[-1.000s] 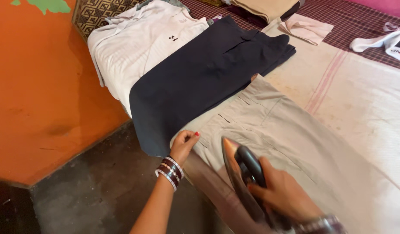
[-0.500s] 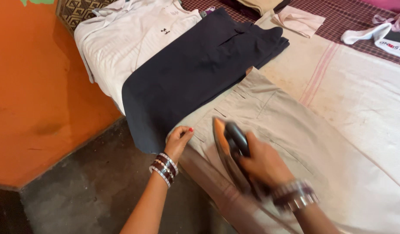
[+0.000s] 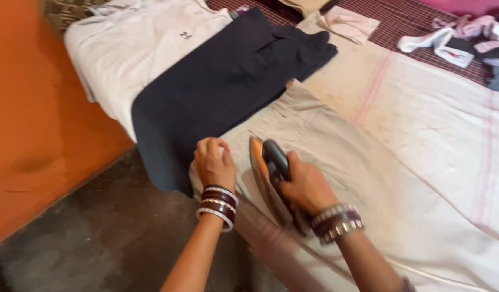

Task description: The person irons a pair of beige trousers on a bed. They smooth the fabric with their hands, fold the legs, and use an electric iron to press the garment, moving it back and forth to remove wrinkles.

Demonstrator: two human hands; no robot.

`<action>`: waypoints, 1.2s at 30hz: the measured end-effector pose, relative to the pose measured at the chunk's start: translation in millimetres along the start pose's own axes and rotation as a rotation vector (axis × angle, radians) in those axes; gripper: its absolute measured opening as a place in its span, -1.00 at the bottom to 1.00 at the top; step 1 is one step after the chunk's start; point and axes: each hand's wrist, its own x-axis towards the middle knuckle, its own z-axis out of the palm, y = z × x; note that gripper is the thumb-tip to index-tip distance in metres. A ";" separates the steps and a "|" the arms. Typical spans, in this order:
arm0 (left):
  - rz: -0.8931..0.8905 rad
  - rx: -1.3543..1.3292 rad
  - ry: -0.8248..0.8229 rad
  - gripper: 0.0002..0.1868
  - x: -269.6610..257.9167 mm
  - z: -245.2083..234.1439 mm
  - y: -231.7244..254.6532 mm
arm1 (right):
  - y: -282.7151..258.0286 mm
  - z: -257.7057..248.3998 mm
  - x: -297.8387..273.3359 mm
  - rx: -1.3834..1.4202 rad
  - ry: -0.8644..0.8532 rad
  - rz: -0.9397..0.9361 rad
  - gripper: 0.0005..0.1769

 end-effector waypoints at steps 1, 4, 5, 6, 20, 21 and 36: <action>0.098 -0.017 -0.060 -0.84 -4.6 8.7 15.8 | 12.1 2.6 -11.2 -0.059 0.023 -0.057 -0.54; 0.353 0.033 -0.240 -0.69 -21.4 31.8 38.8 | 60.9 1.8 -61.6 -0.043 -0.026 0.186 -0.49; 0.419 0.115 -0.295 -0.60 -27.1 37.1 41.0 | 80.2 -2.4 -80.8 -0.036 -0.018 0.262 -0.47; 0.483 0.197 -0.348 -0.51 -30.9 41.1 42.5 | 98.8 -6.3 -100.8 -0.021 0.038 0.270 -0.46; 0.499 0.053 -0.377 -0.50 -33.6 32.2 33.0 | 161.5 -75.9 -42.1 0.235 0.296 0.466 -0.62; 0.489 0.028 -0.384 -0.51 -33.7 31.6 32.0 | 164.2 -84.9 -25.1 0.387 0.281 0.435 -0.62; 0.515 0.008 -0.344 -0.50 -35.5 32.0 30.6 | 137.5 -60.2 -153.3 0.270 0.165 0.721 -0.71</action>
